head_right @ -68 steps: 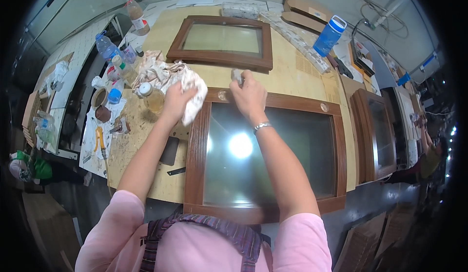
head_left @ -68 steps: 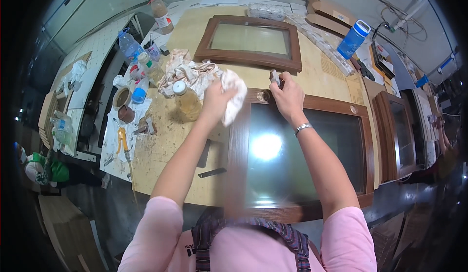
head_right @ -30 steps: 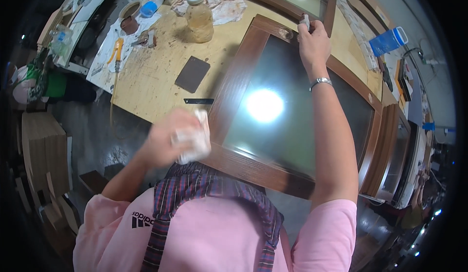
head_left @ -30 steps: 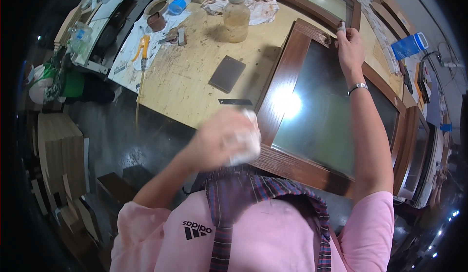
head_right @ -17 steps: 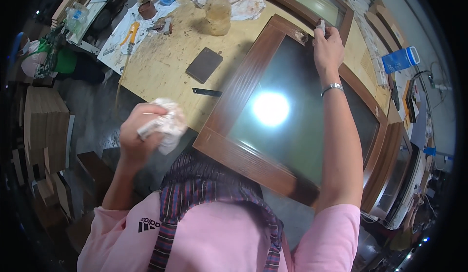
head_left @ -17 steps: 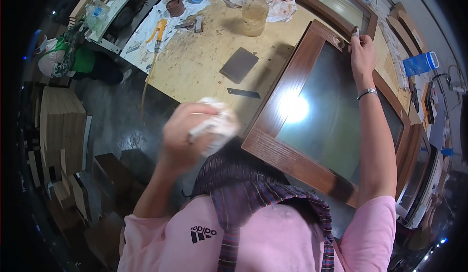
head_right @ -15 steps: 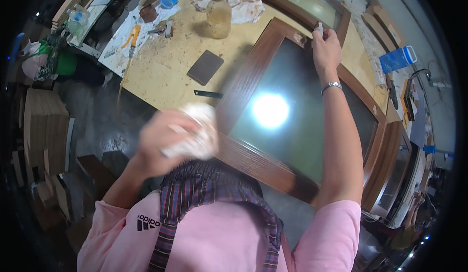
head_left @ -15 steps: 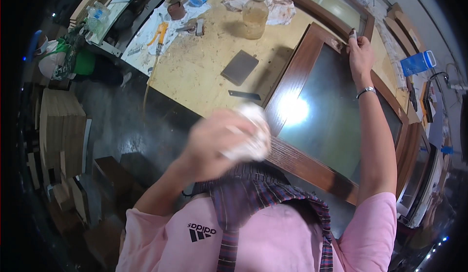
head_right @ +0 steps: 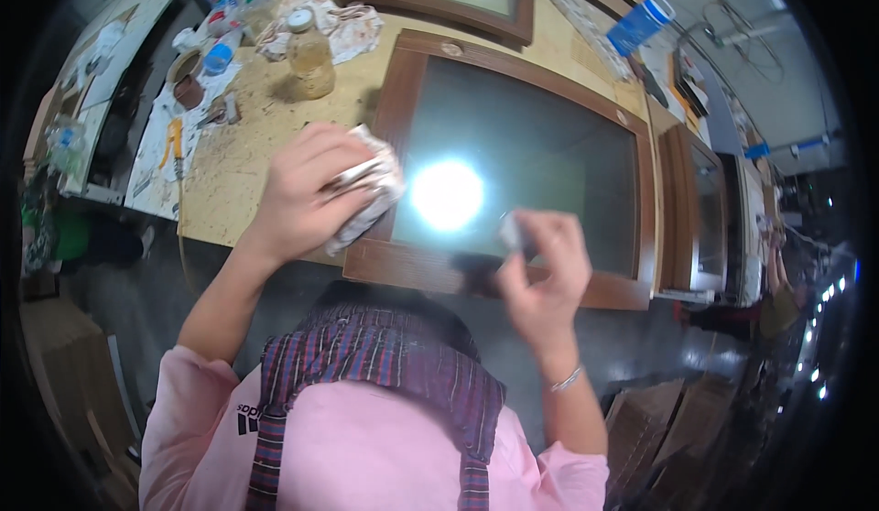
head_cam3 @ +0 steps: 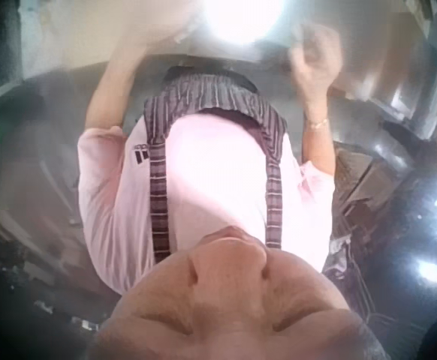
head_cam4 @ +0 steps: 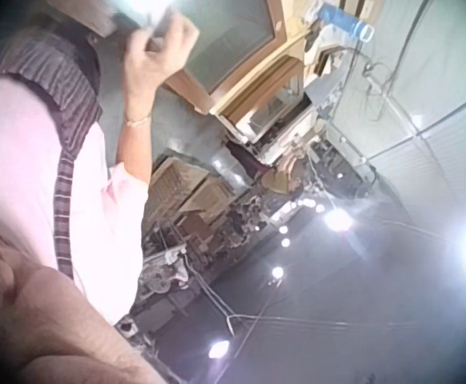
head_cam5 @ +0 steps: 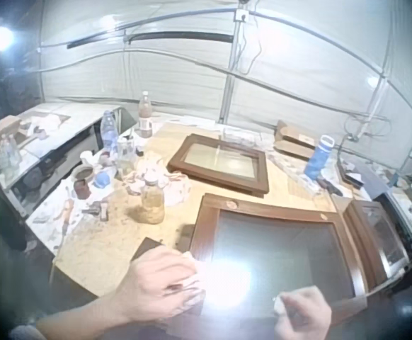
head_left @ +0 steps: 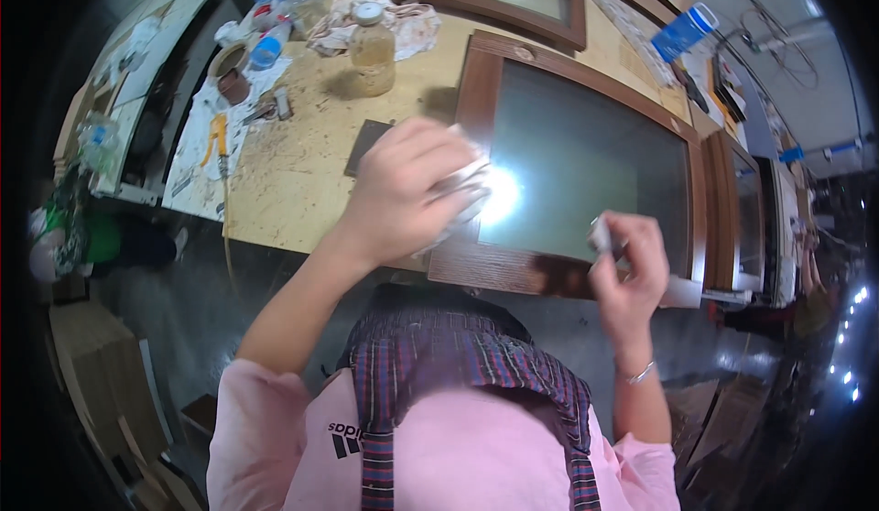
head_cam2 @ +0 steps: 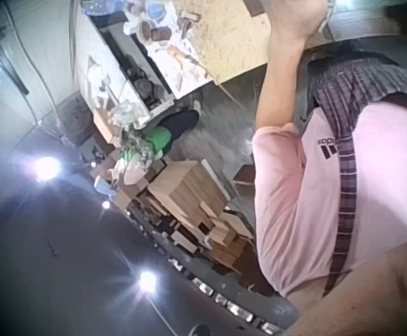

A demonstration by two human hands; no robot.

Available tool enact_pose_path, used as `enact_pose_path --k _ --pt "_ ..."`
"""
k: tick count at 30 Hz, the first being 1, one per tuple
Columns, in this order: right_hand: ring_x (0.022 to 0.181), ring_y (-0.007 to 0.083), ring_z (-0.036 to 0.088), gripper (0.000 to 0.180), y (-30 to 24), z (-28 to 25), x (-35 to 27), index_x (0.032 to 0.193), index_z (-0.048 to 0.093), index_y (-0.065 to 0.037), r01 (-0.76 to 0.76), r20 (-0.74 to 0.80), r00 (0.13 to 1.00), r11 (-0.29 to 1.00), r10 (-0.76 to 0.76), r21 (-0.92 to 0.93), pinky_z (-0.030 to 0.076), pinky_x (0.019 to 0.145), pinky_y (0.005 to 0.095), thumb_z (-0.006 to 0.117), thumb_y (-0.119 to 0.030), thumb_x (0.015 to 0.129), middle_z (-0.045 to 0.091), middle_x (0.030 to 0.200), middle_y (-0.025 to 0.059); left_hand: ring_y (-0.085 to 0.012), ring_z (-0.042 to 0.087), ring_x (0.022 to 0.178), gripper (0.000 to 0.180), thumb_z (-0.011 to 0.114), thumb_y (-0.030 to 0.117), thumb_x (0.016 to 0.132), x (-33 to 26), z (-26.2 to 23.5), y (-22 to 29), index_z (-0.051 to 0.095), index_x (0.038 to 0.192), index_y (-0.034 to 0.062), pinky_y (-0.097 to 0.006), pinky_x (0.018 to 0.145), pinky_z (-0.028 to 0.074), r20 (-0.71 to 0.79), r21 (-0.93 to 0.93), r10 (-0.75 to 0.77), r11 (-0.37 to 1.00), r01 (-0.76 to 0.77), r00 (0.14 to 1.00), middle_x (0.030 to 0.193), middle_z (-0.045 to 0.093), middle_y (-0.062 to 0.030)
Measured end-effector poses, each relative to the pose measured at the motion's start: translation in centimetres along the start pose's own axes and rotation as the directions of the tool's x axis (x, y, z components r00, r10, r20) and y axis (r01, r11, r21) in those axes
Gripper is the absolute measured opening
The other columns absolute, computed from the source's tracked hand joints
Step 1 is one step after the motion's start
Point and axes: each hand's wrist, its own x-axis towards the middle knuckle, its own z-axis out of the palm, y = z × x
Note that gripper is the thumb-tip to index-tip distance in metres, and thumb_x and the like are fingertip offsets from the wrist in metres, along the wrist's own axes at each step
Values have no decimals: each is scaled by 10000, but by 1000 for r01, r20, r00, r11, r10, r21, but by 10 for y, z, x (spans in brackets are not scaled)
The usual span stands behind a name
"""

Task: The person wipes the glass panes of wooden window frames using a cloth and liquid from a bottle, applies small wax or filler pieces to the corners, and scrapes the edges with a tool.

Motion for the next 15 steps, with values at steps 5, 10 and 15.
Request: enact_pose_path --k 5,10,15 --pt "807 322 635 462 -44 36 -55 1123 662 7 90 22 996 995 -90 -37 549 685 381 674 31 662 614 1008 169 -339 614 849 211 751 166 778 35 57 -27 659 889 12 -419 761 500 223 -119 -67 988 95 972 866 642 -142" --pt "786 316 628 508 -61 63 -59 1124 644 27 207 41 978 975 -204 -82 544 657 391 666 93 621 629 998 162 -342 607 910 283 695 314 858 25 77 -30 651 945 49 -457 821 484 170 -33 -58 997 64 984 914 635 -112" --pt "786 295 616 540 -76 84 -60 1129 660 16 214 37 976 976 -212 -47 544 653 375 662 109 597 610 999 150 -345 598 880 295 712 303 855 25 80 -35 644 941 29 -449 779 478 144 -80 -25 996 37 989 904 623 -128"
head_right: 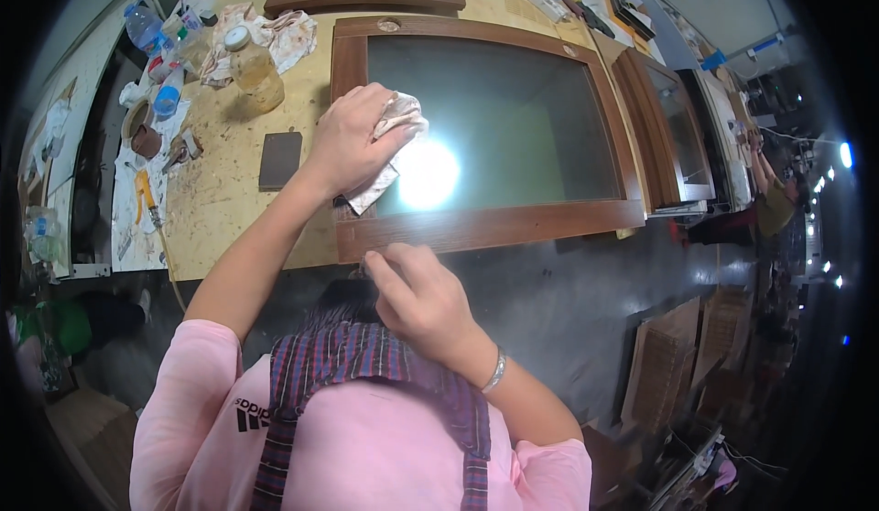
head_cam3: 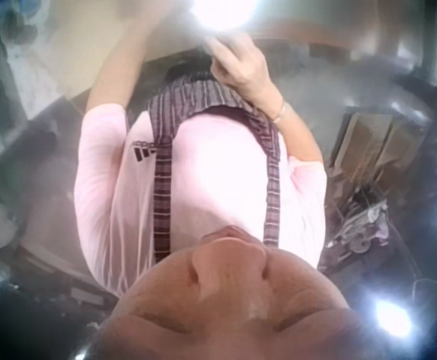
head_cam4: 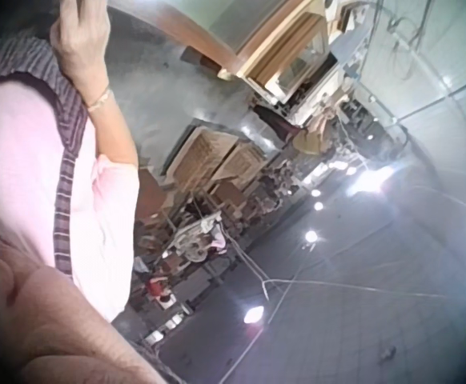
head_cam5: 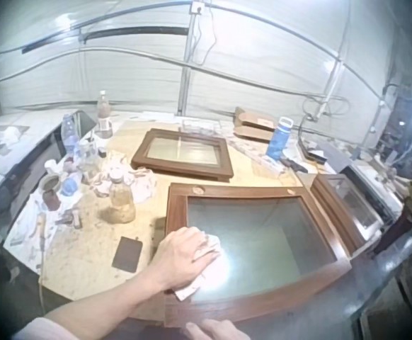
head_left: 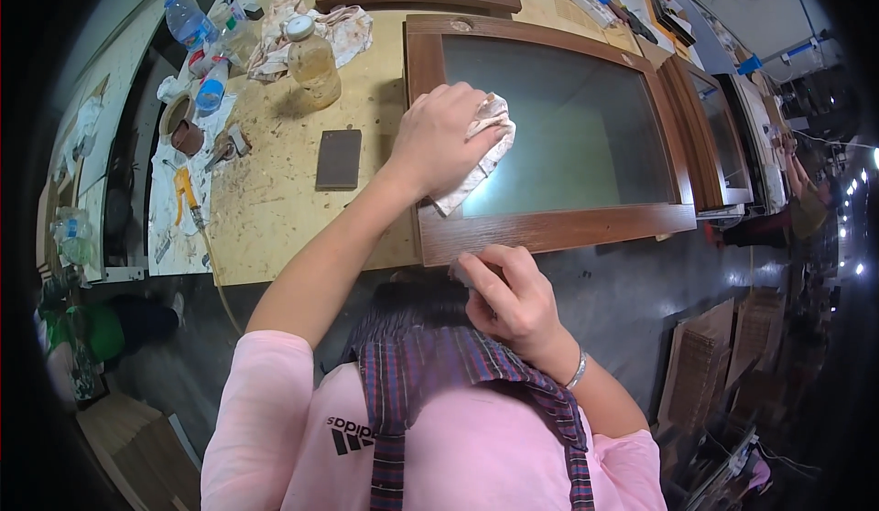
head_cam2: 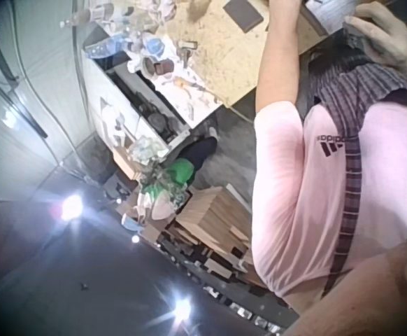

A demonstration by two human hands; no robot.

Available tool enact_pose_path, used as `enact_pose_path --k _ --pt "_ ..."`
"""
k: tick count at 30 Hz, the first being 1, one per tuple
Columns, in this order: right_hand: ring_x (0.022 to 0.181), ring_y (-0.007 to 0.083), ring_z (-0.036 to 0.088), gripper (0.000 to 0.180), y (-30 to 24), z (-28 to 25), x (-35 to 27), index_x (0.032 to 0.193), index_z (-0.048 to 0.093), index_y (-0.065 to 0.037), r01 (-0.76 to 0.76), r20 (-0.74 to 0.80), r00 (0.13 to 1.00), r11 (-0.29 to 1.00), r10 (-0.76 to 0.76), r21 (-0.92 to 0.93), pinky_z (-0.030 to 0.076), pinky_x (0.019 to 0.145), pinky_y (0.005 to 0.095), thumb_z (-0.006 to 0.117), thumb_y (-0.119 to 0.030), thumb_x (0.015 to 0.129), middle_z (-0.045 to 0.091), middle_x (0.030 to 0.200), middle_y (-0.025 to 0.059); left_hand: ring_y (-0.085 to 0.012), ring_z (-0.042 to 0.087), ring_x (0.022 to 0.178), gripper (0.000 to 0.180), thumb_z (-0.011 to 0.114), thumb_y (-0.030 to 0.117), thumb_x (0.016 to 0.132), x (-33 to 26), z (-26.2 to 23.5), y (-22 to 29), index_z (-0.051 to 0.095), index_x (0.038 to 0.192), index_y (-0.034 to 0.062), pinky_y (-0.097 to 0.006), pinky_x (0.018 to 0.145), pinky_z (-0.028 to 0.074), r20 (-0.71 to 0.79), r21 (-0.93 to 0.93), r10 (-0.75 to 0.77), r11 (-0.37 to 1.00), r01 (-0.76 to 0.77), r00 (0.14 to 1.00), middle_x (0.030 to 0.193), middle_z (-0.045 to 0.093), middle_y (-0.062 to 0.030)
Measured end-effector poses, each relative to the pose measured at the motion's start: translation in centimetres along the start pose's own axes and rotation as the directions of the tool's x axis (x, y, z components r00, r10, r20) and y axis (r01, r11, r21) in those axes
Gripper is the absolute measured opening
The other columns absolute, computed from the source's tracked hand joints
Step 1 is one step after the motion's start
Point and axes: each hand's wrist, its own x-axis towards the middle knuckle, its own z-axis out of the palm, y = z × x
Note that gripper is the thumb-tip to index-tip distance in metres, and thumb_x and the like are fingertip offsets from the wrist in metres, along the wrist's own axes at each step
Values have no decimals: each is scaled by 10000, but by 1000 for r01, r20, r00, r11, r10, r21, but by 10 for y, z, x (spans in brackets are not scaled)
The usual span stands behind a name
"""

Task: The person wipes the glass panes of wooden window frames using a cloth and liquid from a bottle, applies small wax or filler pieces to the corners, and scrapes the edges with a tool.

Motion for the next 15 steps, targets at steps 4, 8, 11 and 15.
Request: enact_pose_path --k 4,8,11,15 --pt "794 288 608 537 -8 12 -1 1124 665 11 -16 2 1000 1000 16 22 543 671 368 665 122 599 597 996 146 -348 593 873 300 716 300 856 0 0 0 644 943 23 -442 773 474 -20 -7 16 1000 -16 1000 899 618 -131" --pt "807 293 607 507 -14 16 -1 1115 662 9 -29 6 1000 1000 29 6 541 683 363 674 120 621 592 994 150 -347 593 882 305 712 307 857 -1 -2 -1 643 948 24 -444 777 473 -17 -7 24 1000 -24 1000 901 615 -130" --pt "811 298 610 496 -16 17 -1 1110 662 10 -44 -9 999 998 44 -33 540 685 370 677 117 626 590 991 155 -348 596 888 311 708 310 858 -1 -2 -1 641 954 22 -445 781 476 -10 1 25 1000 -25 1000 906 616 -133" --pt "819 308 614 475 -12 11 -7 1089 670 15 -120 -57 992 987 115 -108 541 701 379 692 97 622 590 989 159 -352 600 898 331 703 315 860 -1 -1 0 637 970 11 -445 794 482 -11 21 16 1000 -16 1000 921 621 -138"
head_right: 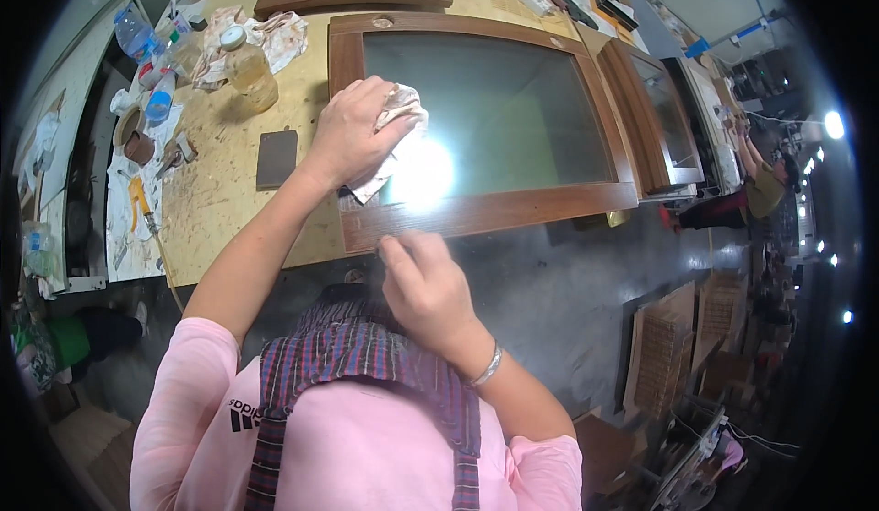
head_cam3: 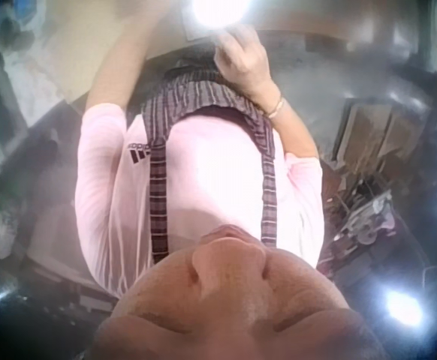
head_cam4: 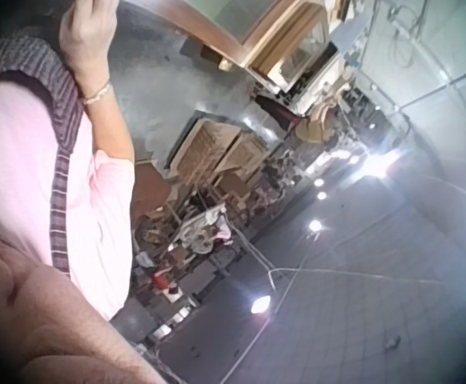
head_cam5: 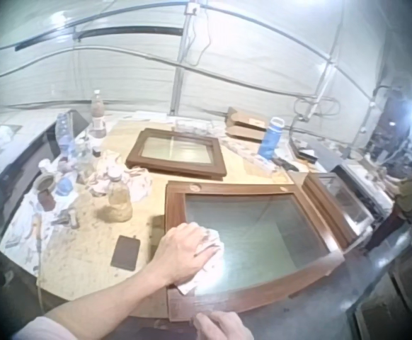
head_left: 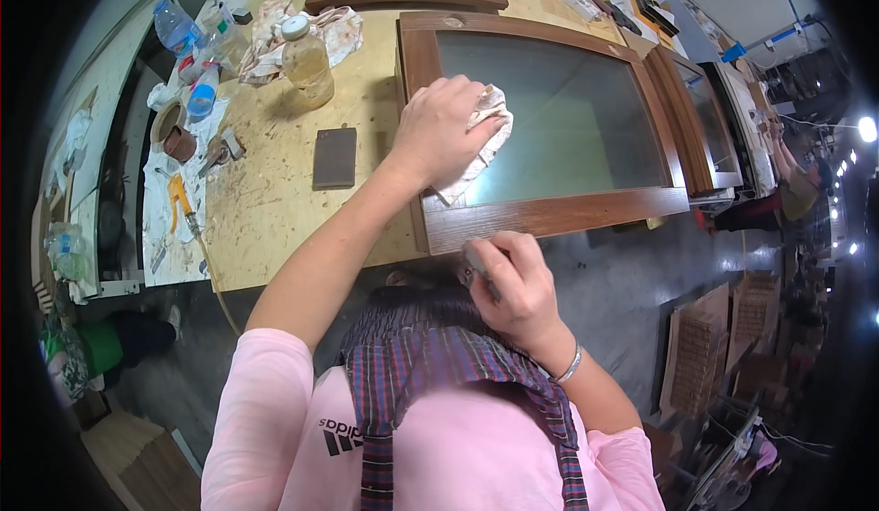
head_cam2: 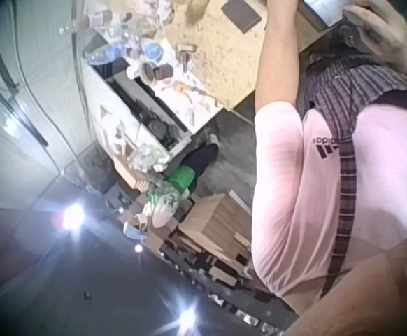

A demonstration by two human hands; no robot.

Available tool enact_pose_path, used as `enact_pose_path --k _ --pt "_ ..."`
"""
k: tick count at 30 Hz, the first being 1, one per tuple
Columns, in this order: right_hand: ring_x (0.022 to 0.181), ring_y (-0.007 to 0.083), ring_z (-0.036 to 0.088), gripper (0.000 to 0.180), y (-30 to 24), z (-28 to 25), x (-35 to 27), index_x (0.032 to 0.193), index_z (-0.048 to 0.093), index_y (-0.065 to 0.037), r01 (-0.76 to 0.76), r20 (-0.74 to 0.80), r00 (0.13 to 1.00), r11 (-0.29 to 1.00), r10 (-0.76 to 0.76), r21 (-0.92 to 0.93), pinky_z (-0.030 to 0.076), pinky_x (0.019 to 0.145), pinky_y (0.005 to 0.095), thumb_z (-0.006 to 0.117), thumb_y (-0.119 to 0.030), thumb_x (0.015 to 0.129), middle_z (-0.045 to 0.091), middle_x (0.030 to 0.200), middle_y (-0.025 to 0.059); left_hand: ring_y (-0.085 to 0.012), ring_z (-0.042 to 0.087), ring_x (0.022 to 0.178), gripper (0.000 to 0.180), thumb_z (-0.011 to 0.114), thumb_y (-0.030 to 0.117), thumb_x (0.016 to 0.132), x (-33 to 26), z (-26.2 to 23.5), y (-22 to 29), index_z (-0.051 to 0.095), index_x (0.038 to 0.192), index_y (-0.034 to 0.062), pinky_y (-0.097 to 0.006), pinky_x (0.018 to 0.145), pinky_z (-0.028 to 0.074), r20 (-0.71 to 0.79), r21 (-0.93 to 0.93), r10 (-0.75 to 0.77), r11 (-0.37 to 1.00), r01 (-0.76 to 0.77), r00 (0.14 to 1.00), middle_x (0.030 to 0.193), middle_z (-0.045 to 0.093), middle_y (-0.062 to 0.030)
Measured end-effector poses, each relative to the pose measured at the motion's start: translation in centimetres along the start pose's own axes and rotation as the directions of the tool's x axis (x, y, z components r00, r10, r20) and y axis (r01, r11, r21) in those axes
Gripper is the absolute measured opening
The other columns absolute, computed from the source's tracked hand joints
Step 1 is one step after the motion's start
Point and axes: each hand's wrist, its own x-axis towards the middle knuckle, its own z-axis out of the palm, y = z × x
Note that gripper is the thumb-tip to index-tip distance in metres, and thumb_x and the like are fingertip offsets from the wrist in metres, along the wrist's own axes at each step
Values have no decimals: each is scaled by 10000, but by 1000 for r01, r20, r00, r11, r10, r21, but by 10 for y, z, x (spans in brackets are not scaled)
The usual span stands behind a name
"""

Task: The person wipes the glass panes of wooden window frames using a cloth and liquid from a bottle, applies small wax or filler pieces to the corners, and scrapes the edges with a tool.

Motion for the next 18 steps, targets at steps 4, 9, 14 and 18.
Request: enact_pose_path --k 4,9,14,18 --pt "843 315 621 453 7 -10 -6 1066 680 16 -79 -42 996 996 77 -46 544 715 384 713 68 618 594 984 158 -352 603 912 355 702 321 861 -1 0 -1 633 993 -1 -443 809 487 12 11 -6 1000 6 1000 941 624 -142" --pt "836 319 612 444 -1 -2 -3 1081 671 8 -34 -21 999 999 35 29 539 714 395 739 33 643 581 978 153 -344 609 935 372 705 326 865 0 0 1 630 1011 -8 -430 819 492 23 11 -27 1000 27 999 951 626 -145" --pt "821 307 606 342 34 -31 -18 1035 675 -19 -319 -162 939 944 303 -85 525 687 397 696 27 697 562 970 147 -352 613 921 347 700 312 870 -2 -2 0 625 1009 4 -427 802 492 28 1 -56 998 56 998 940 621 -157" --pt "788 263 583 315 50 -46 -31 1010 681 -12 -516 -294 826 855 481 -50 505 663 364 707 16 697 532 936 119 -365 607 901 305 696 278 870 0 0 1 611 979 7 -432 784 484 35 -13 -40 999 40 999 920 611 -163"
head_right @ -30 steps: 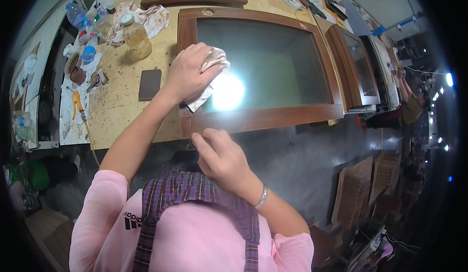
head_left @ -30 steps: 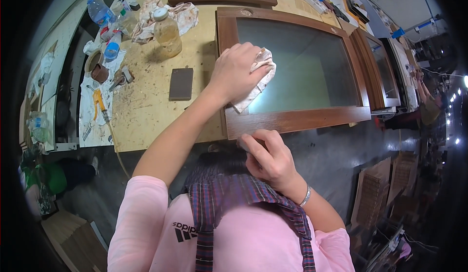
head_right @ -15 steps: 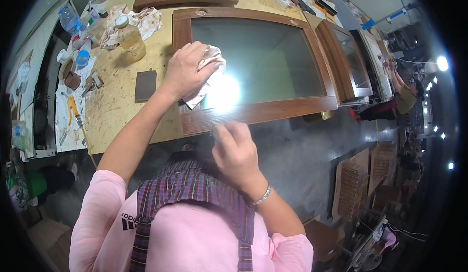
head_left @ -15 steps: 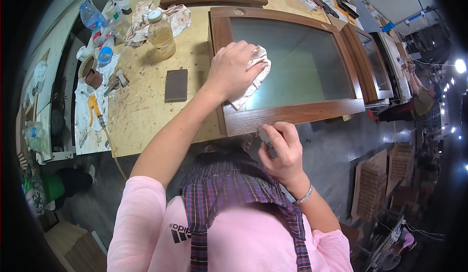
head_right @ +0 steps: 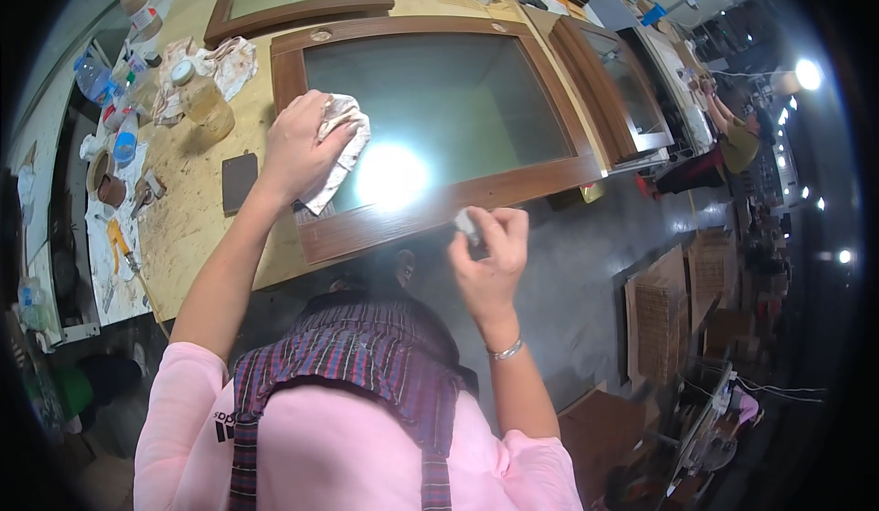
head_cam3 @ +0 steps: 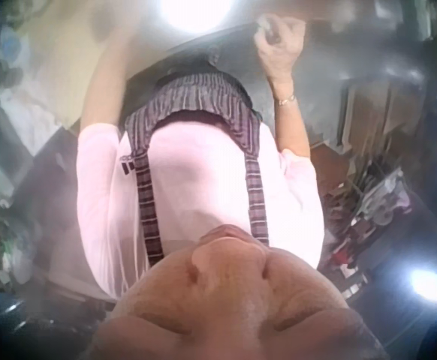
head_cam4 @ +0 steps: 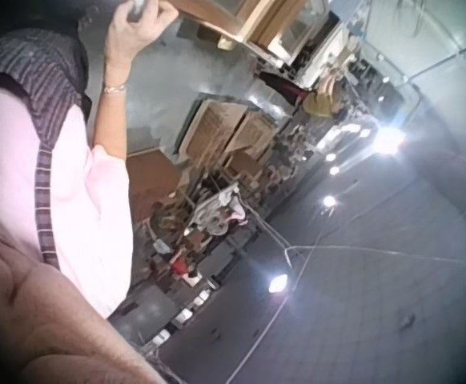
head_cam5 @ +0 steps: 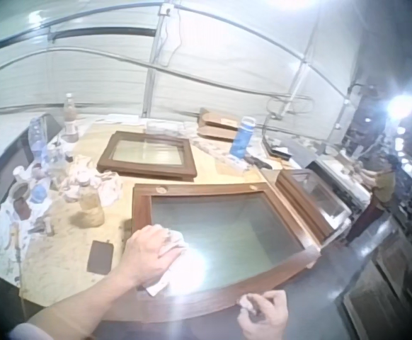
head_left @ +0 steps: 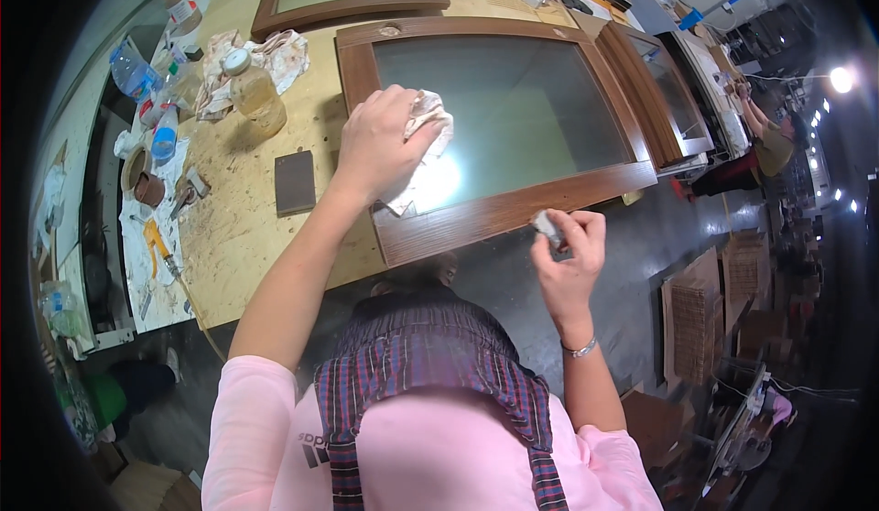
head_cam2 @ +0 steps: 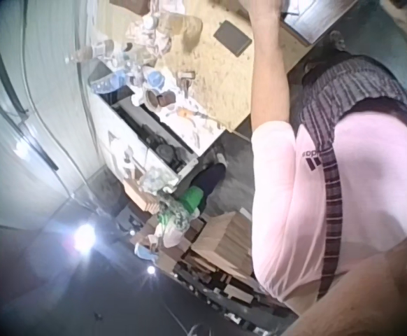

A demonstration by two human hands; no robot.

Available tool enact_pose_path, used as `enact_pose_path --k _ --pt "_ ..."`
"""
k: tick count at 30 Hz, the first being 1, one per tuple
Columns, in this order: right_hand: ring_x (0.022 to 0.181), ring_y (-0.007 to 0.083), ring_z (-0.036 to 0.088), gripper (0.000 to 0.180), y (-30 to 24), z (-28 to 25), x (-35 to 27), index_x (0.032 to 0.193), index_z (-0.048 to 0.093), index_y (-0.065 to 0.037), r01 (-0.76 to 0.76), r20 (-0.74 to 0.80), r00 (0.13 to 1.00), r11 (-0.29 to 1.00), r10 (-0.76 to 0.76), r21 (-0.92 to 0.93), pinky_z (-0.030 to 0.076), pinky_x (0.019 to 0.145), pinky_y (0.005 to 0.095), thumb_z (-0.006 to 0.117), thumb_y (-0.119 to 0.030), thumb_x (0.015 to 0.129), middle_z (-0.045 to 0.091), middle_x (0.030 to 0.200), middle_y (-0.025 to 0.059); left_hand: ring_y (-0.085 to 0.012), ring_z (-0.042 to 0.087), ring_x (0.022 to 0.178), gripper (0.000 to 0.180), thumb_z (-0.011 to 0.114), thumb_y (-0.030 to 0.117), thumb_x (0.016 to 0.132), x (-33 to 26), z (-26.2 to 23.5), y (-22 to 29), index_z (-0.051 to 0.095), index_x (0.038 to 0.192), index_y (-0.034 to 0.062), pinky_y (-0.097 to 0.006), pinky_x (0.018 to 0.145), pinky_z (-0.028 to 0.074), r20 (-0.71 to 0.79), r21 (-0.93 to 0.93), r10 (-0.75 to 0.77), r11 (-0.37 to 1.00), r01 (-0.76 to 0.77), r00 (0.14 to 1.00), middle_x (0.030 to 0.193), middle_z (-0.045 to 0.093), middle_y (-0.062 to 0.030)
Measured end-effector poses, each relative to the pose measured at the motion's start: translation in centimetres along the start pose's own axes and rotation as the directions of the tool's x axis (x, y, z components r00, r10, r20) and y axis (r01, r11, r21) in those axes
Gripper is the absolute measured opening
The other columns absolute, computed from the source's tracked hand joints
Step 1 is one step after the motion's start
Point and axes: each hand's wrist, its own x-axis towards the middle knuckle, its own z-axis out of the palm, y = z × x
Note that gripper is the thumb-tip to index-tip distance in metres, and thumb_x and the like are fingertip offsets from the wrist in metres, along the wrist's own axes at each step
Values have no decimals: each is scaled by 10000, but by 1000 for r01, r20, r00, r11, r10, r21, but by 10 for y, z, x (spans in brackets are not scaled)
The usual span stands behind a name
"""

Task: The person wipes the glass panes of wooden window frames using a cloth and liquid from a bottle, applies small wax or filler pieces to the corners, and scrapes the edges with a tool.

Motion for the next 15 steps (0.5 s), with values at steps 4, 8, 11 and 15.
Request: enact_pose_path --k 4,8,11,15 --pt "811 261 580 317 -16 19 -11 1007 689 -8 118 72 989 977 -133 180 496 690 347 727 -3 693 533 934 117 -370 596 877 269 695 246 857 2 3 1 604 942 8 -433 767 478 1 -3 11 1000 -11 1000 896 597 -162" --pt "808 228 582 298 14 3 2 1014 695 3 -56 -41 997 996 59 63 492 680 322 711 1 716 535 958 103 -362 582 846 253 686 223 863 1 -4 1 592 928 -2 -424 748 467 6 -10 -7 1000 7 1000 867 569 -162" --pt "774 162 560 271 54 -16 15 1022 708 4 -177 -183 966 984 181 35 481 655 280 688 22 752 525 980 71 -359 569 827 259 679 220 869 1 -4 4 574 922 -11 -415 745 461 26 -31 -21 999 22 999 854 551 -165" --pt "817 175 556 276 43 -13 10 1018 703 -2 -106 -94 989 986 118 127 483 701 297 697 9 742 513 963 58 -352 601 895 268 694 256 863 4 -1 7 611 954 18 -439 788 475 74 -28 -51 998 53 996 906 615 -149"
